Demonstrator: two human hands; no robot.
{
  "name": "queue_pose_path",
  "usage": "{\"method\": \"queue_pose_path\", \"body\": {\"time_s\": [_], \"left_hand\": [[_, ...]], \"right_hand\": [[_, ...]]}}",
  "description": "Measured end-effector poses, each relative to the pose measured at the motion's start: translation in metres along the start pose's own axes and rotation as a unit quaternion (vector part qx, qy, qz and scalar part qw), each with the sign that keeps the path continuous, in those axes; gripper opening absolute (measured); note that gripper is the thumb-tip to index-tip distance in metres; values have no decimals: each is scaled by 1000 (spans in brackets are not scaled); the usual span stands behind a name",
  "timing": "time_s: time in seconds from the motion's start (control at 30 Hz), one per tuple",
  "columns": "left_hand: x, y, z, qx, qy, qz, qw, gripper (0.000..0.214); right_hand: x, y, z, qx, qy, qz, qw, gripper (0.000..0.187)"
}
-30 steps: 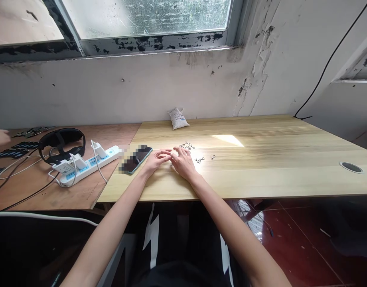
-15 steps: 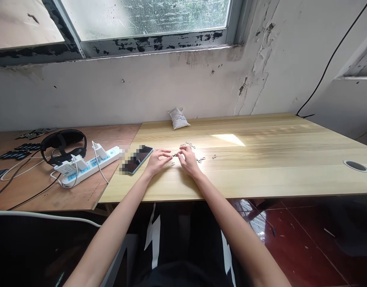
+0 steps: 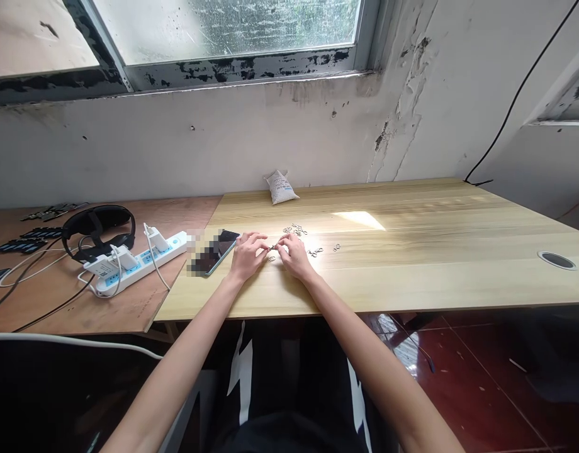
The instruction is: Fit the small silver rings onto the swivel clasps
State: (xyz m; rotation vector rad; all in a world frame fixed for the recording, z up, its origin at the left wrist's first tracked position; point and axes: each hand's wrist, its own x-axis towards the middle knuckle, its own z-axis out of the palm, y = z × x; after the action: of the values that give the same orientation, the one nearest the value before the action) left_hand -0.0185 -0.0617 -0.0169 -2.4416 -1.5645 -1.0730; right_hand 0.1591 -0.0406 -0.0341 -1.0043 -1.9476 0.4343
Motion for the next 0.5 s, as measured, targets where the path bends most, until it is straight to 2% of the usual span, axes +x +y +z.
{"method": "queue_pose_path", "body": {"time_s": [0.1, 0.17, 0.3, 0.4, 0.5], "left_hand": [[-1, -2, 0, 2, 5, -20, 1000, 9], [-1, -3, 1, -11, 0, -41, 999, 5], [-3, -4, 0, -36, -34, -54, 997, 12], [-5, -3, -1, -43, -65, -38, 996, 15], [-6, -2, 0, -42, -85, -13, 995, 17]], "right_hand": [[1, 2, -1, -25, 14, 2, 1000, 22], [3, 7, -3, -38, 49, 19, 998, 21], [11, 22, -11, -67, 110, 72, 989, 24], [11, 35, -25, -81, 134, 99, 983, 27], [4, 47, -47, -97, 161, 96, 977, 28]]}}
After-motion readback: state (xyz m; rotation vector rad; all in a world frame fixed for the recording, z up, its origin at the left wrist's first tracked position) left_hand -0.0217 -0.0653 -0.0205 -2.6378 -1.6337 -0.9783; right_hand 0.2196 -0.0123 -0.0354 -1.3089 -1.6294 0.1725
